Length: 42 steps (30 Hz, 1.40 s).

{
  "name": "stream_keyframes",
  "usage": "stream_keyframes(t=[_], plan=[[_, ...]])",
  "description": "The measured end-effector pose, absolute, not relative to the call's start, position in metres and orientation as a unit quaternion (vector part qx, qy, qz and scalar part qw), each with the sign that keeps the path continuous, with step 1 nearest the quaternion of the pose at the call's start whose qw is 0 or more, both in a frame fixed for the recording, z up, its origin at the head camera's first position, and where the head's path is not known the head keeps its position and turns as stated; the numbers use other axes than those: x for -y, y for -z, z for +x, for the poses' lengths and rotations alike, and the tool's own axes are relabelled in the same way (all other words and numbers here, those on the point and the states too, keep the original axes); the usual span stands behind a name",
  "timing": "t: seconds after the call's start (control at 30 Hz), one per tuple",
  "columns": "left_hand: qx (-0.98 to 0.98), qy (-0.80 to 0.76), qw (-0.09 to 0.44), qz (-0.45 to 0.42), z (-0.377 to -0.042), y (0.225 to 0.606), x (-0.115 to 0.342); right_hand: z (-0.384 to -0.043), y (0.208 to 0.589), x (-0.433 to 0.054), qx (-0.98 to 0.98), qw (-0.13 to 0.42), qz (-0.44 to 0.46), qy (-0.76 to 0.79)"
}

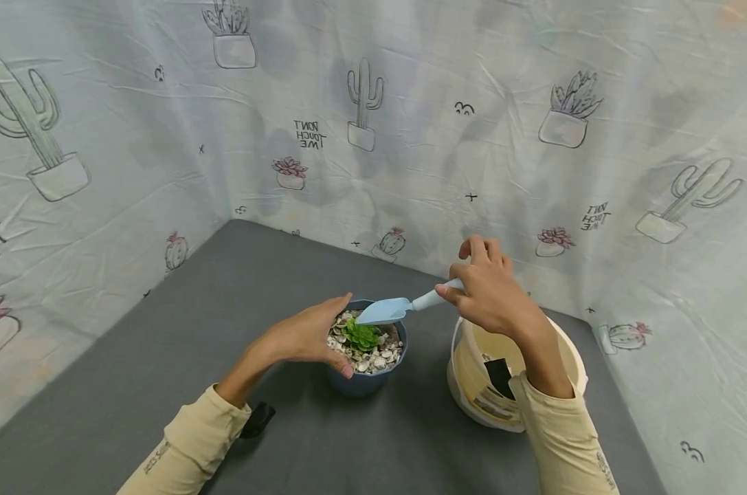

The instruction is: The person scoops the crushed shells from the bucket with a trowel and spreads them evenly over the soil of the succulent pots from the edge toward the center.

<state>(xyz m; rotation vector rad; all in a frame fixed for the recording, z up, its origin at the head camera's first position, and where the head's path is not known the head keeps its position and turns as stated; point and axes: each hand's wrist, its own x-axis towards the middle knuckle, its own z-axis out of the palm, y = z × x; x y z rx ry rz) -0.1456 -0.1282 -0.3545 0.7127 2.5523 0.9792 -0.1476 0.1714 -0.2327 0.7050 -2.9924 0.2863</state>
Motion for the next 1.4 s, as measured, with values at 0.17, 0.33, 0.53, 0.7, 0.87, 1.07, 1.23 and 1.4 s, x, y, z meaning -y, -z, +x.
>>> stream_keyframes(t=[0.17,0.33,0.53,0.7,0.87,1.07,1.23,1.4], plan=[[-0.909,-0.333,0.145,0.203,-0.138,0.355,0.124,-0.134,0.234,-0.198,0.963,0.085,0.217,-0.134],[-0.936,-0.306,0.105,0.139,-0.122,0.356,0.111,-0.116,0.239,-0.238,0.945,0.191,0.213,-0.159],[-0.978,-0.190,-0.028,0.077,-0.102,0.368,0.076,-0.094,0.248,-0.297,0.945,0.224,0.180,-0.153],[-0.980,-0.136,-0.132,0.067,-0.088,0.380,0.054,-0.077,0.263,-0.339,0.960,0.218,0.125,-0.120],[-0.947,-0.209,-0.171,0.174,-0.087,0.374,0.030,-0.077,0.276,-0.355,0.974,0.202,0.095,-0.048],[-0.897,-0.288,-0.086,0.324,-0.098,0.368,-0.020,-0.096,0.302,-0.335,0.947,0.232,0.179,0.131],[-0.880,-0.279,-0.087,0.373,-0.102,0.367,-0.052,-0.106,0.321,-0.302,0.846,0.378,0.249,0.282],[-0.877,-0.271,-0.104,0.383,-0.105,0.365,-0.059,-0.114,0.328,-0.283,0.813,0.401,0.258,0.333]])
